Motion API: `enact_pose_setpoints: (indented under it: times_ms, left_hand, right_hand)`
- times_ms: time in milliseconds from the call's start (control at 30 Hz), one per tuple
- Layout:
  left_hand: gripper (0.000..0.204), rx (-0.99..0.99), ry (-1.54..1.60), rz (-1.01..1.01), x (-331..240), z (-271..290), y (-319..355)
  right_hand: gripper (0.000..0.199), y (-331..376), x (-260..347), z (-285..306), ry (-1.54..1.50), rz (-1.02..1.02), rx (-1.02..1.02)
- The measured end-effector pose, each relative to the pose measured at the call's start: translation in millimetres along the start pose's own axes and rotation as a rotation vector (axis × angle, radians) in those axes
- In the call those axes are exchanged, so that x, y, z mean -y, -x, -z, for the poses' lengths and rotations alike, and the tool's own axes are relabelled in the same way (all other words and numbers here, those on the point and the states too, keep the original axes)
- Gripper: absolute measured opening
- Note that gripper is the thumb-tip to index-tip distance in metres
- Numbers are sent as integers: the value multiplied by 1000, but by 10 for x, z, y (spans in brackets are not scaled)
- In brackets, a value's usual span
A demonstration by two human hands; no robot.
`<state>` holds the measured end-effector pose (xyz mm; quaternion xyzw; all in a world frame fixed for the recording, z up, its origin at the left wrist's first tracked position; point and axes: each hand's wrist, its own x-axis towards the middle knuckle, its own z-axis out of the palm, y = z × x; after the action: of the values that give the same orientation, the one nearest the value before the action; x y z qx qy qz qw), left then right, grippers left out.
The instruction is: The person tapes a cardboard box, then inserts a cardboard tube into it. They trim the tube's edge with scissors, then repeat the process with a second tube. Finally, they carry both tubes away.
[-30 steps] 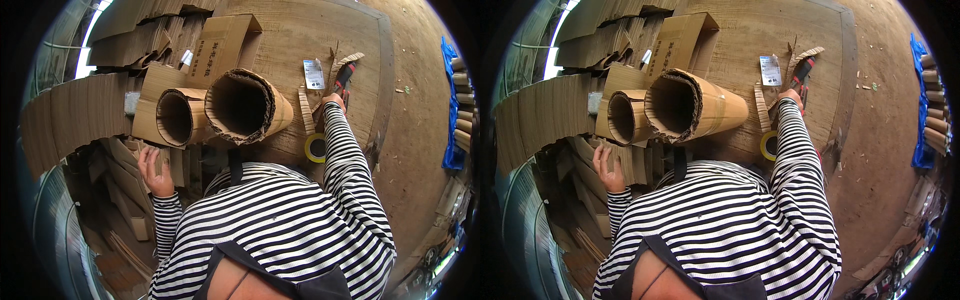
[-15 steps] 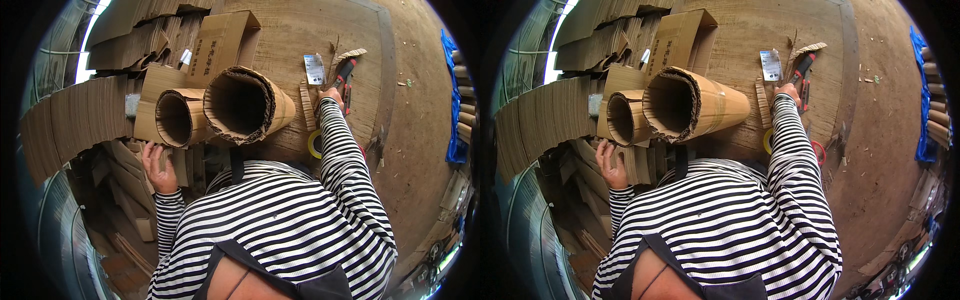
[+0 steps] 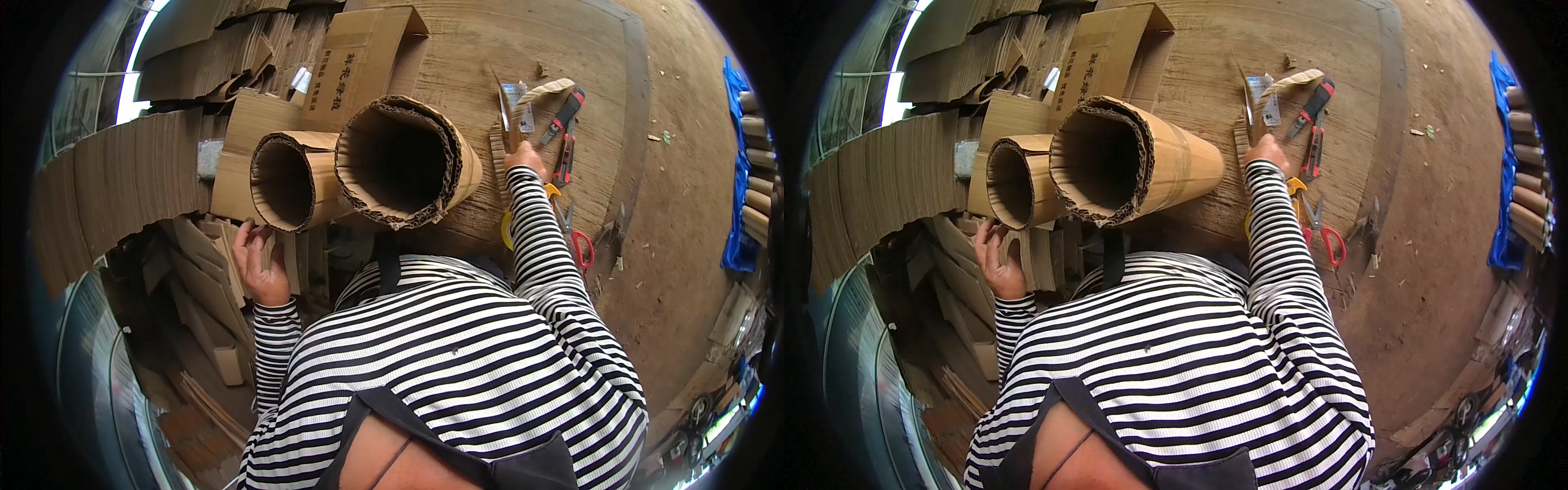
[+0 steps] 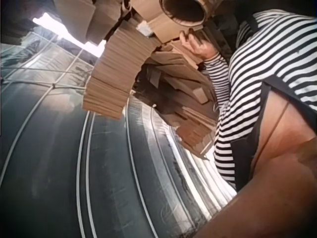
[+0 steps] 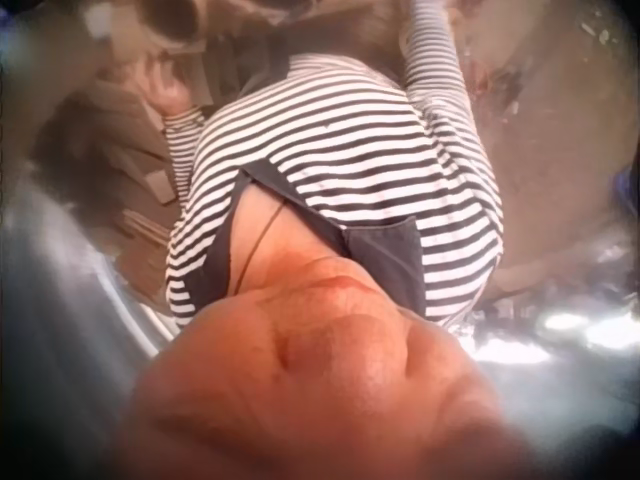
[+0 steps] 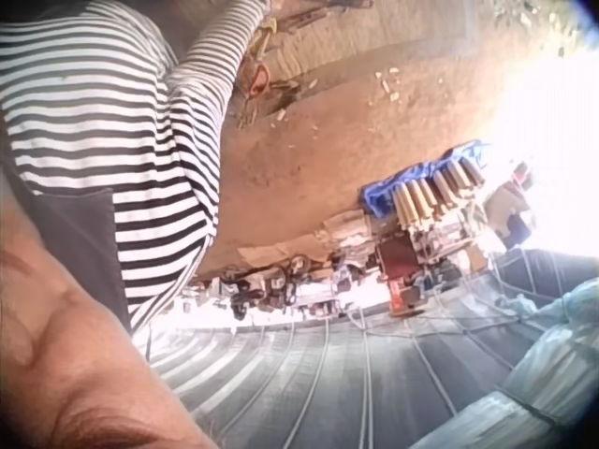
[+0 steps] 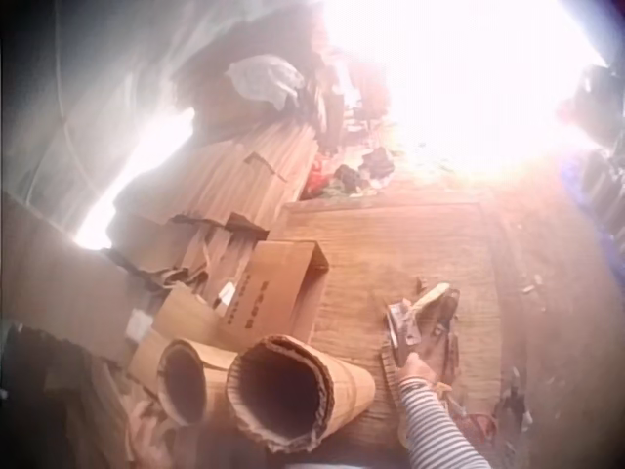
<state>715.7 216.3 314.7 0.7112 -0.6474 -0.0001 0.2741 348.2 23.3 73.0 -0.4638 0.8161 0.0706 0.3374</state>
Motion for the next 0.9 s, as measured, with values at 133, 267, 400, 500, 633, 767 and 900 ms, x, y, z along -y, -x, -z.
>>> enact_pose_setpoints:
  times_ms: [133, 267, 400, 500, 633, 767, 900]
  left_hand:
    - [33, -16, 7, -42, 17, -51, -30]
    - [31, 1, -30, -43, -54, -32, -33]
    - [30, -3, 1, -61, 8, -19, 27]
    - [30, 5, -5, -65, -9, -12, 39]
    - [32, -11, 26, -92, 7, -19, 34]
    - [40, 12, -17, -157, -2, 72, -84]
    - [34, -22, -32, -226, 141, 219, -234]
  right_hand:
    - [41, 33, 14, -409, 114, 53, -7]
    - [34, 37, -28, -539, 150, 131, -157]
    - [47, 111, -30, -439, 117, 130, -203]
    - [78, 136, -24, -437, 54, 0, -215]
    - [68, 5, -56, -613, -63, -53, -204]
    - [44, -26, -48, -658, -30, -27, -195]
    - [40, 87, 118, -451, 73, -13, -59]
